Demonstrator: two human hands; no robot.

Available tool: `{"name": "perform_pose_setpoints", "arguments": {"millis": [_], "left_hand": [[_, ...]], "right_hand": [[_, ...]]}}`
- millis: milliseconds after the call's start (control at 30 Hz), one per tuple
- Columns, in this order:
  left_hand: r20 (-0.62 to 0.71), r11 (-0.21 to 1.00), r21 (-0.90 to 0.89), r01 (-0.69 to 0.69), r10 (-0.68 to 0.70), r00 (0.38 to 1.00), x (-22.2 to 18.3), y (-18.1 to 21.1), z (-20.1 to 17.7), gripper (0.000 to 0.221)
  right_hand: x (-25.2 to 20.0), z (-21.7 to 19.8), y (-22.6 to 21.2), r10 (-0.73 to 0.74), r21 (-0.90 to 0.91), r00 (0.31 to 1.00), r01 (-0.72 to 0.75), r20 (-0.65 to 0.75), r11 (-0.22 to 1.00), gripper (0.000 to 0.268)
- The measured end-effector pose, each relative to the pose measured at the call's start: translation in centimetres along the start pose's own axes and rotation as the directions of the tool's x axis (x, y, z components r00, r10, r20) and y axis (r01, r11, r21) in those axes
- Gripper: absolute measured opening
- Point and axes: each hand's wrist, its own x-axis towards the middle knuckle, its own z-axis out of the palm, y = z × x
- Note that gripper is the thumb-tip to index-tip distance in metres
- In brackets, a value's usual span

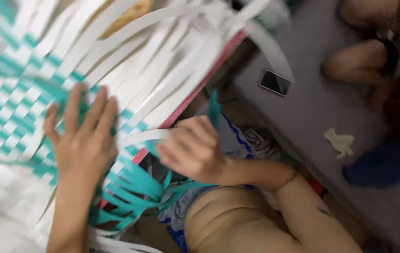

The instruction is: The person is weaving white and teal plastic strips together to create a woven pattern, likely for a bag or mat.

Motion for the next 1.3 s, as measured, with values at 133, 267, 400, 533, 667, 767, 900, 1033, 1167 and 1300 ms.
{"name": "perform_pose_setpoints", "arguments": {"millis": [133,267,400,533,667,767,900,1033,1167,1300], "left_hand": [[0.041,0.996,0.073,-0.044,0.042,0.998,-0.5,-0.2,0.5,0.026],[0.054,0.997,0.070,-0.026,0.022,0.998,-0.9,-0.2,1.1,0.018],[0.080,0.997,0.079,0.000,-0.006,0.997,-1.1,-0.1,0.9,0.034],[0.064,0.999,0.034,0.020,-0.022,0.998,-0.3,-0.5,-0.2,0.035],[0.076,0.996,-0.087,-0.007,0.013,0.997,-0.3,-1.5,-0.5,0.032],[0.022,0.992,-0.117,-0.044,0.047,0.999,-0.5,-1.8,-0.2,0.036],[0.006,0.992,-0.094,-0.089,0.090,0.996,-0.4,-2.2,-0.3,0.026],[0.011,0.994,-0.077,-0.080,0.081,0.997,-0.8,-2.3,0.3,0.026],[0.010,0.992,-0.096,-0.078,0.079,0.997,-0.9,-2.3,0.5,0.029],[0.026,0.992,-0.088,-0.092,0.094,0.995,-0.7,-2.5,0.4,0.027]], "right_hand": [[0.0,0.5,0.6,-0.034,-0.063,0.994,0.040,0.102,0.997,0.017],[-0.5,1.6,1.3,-0.005,-0.143,0.972,0.039,0.233,0.989,0.030],[-2.1,2.7,2.5,0.065,-0.197,0.957,-0.008,0.284,0.980,0.032],[-1.8,1.5,2.8,0.011,-0.156,0.853,0.083,0.522,0.984,0.051],[-0.5,1.4,2.3,-0.093,-0.241,0.867,0.237,0.490,0.941,0.045],[-0.5,1.3,2.3,-0.100,-0.270,0.851,0.273,0.516,0.924,0.044],[-0.7,1.0,2.4,-0.122,-0.316,0.831,0.338,0.543,0.886,0.046],[-1.0,1.2,2.5,-0.130,-0.327,0.836,0.346,0.533,0.879,0.042],[-1.0,1.0,2.3,-0.089,-0.314,0.838,0.298,0.539,0.902,0.041],[-0.9,0.9,2.1,-0.095,-0.344,0.839,0.319,0.535,0.883,0.040]]}}
